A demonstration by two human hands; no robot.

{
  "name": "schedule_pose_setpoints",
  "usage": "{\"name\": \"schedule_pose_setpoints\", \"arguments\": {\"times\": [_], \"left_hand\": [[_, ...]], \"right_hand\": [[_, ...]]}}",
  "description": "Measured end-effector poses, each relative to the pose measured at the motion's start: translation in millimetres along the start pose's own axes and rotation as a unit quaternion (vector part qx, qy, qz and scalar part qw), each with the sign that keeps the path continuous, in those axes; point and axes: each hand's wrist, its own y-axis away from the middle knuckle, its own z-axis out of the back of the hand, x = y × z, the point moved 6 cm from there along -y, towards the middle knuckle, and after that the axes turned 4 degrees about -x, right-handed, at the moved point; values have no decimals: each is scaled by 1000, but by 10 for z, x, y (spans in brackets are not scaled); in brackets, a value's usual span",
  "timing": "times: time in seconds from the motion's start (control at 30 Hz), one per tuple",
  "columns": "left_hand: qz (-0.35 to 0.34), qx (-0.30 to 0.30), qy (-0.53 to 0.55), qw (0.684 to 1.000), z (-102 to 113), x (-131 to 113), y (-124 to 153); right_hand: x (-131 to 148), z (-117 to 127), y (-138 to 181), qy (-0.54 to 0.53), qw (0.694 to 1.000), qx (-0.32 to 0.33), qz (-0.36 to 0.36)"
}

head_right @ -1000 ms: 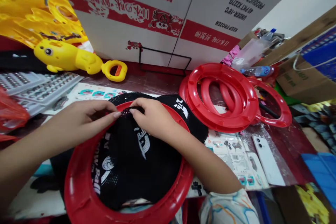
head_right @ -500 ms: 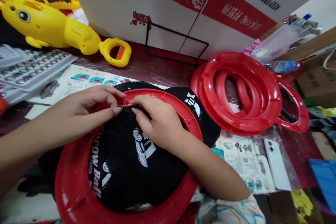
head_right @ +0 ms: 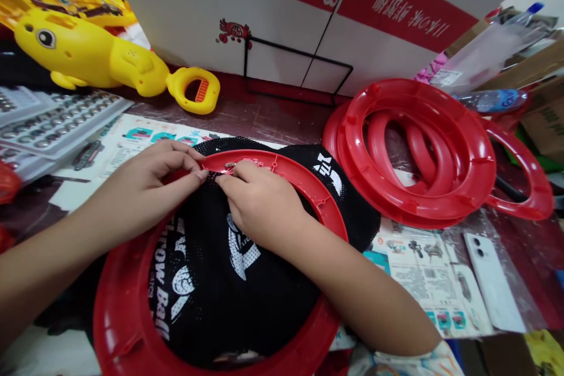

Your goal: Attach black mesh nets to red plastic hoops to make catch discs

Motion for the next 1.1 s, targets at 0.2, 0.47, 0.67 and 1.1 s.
{"name": "schedule_pose_setpoints", "arguments": {"times": [0.2, 0.47, 0.67, 1.1], "left_hand": [[5, 0, -17, 1000, -23, 10, -13], [5, -7, -11, 1000, -48, 57, -39], [15, 0, -1, 1000, -56, 72, -33], [28, 6, 7, 1000, -82, 83, -60]], "right_hand": [[-10, -31, -17, 2, 1000, 24, -7], [-41, -54, -29, 5, 998, 52, -26], [-73, -42, -36, -33, 997, 53, -49], [-112, -14, -34, -12, 998, 36, -53]]}}
